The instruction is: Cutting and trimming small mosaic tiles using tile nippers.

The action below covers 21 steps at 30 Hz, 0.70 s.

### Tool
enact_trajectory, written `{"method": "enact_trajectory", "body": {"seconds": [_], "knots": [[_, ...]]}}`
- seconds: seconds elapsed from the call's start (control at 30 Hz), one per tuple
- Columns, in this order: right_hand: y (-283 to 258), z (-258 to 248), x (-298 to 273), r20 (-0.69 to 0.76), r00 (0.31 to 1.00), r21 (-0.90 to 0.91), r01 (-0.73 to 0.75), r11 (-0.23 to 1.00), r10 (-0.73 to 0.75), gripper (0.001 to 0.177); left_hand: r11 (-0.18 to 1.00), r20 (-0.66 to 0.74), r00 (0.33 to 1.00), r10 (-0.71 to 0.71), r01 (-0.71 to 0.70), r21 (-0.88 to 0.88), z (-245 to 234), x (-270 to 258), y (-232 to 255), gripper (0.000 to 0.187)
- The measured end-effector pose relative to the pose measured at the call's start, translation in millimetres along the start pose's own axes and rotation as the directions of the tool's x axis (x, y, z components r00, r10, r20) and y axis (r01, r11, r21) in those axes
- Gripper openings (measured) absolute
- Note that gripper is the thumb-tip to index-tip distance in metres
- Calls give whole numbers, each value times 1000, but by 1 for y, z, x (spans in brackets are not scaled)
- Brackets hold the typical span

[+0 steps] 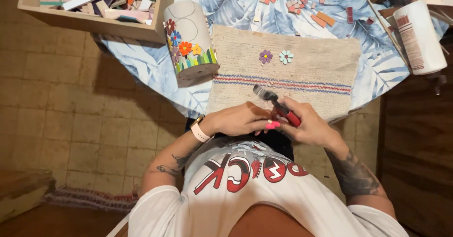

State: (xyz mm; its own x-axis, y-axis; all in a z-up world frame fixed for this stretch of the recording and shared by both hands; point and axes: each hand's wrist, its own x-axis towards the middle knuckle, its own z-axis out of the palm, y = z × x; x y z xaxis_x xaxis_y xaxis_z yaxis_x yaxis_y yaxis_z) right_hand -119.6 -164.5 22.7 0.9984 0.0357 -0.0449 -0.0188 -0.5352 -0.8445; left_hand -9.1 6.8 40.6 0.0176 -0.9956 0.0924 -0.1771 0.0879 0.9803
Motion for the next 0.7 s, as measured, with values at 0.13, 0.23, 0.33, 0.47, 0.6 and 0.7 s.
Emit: {"method": "enact_trajectory", "body": {"seconds": [0.13,0.23,0.33,0.47,0.6,0.7], "knots": [[-14,-8,-4,4,1000,4,0,1000,0,30,1000,42,999,8,-9,10,0,0,-23,23],[-17,-23,-7,-4,1000,-45,-22,999,22,35,1000,-93,996,6,-4,20,0,0,-43,22],[8,-33,-16,-32,999,-224,-16,974,10,39,997,-370,929,-8,34,63,-1,-2,-44,29],[16,-35,-19,14,998,-356,-59,933,69,46,989,-496,864,85,-13,147,-2,4,-56,22],[13,-32,-17,75,990,-393,-79,916,117,49,981,-506,853,129,-36,189,0,9,-57,23],[13,-33,-17,90,985,-403,-99,910,147,51,976,-507,849,149,-44,214,0,10,-54,24]]}}
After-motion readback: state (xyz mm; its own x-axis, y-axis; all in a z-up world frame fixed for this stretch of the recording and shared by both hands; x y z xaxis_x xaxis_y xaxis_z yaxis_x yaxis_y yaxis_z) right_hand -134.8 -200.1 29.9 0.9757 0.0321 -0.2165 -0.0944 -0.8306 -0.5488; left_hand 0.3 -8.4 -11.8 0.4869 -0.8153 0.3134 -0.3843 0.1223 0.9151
